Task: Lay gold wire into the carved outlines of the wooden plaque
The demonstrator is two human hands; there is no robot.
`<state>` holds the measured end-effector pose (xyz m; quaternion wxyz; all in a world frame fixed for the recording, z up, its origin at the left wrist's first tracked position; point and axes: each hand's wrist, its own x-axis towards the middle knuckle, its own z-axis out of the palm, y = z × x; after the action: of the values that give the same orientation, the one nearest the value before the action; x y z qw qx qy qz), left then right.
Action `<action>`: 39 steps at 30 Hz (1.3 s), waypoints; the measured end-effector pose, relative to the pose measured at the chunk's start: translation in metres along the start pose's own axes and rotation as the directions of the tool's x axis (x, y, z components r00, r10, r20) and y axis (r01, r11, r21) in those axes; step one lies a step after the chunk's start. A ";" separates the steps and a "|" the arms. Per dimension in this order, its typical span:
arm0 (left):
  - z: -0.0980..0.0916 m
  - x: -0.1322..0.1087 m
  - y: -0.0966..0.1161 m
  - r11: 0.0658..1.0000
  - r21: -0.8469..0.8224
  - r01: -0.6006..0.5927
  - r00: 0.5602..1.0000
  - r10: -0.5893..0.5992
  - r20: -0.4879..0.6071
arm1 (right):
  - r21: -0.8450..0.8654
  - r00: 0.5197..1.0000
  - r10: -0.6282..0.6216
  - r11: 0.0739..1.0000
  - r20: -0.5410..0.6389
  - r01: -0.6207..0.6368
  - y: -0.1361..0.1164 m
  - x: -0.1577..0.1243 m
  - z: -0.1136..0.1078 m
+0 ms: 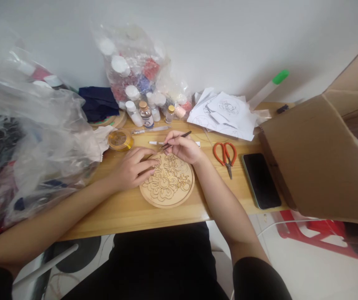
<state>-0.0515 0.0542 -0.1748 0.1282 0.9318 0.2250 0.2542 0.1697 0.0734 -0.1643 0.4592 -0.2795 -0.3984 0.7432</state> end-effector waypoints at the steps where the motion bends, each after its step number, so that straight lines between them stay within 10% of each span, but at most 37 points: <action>1: 0.000 0.000 0.000 1.000 0.000 0.004 1.000 -0.004 0.004 | -0.001 1.000 0.001 1.000 0.000 -0.001 0.000 0.000 0.000; 39: 0.000 0.000 0.001 1.000 0.029 0.006 1.000 -0.005 -0.028 | 0.044 0.999 -0.015 0.999 0.034 0.013 0.000 0.000 0.000</action>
<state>-0.0507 0.0533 -0.1745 0.1122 0.9292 0.2331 0.2638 0.1695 0.0733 -0.1639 0.4635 -0.2537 -0.3917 0.7533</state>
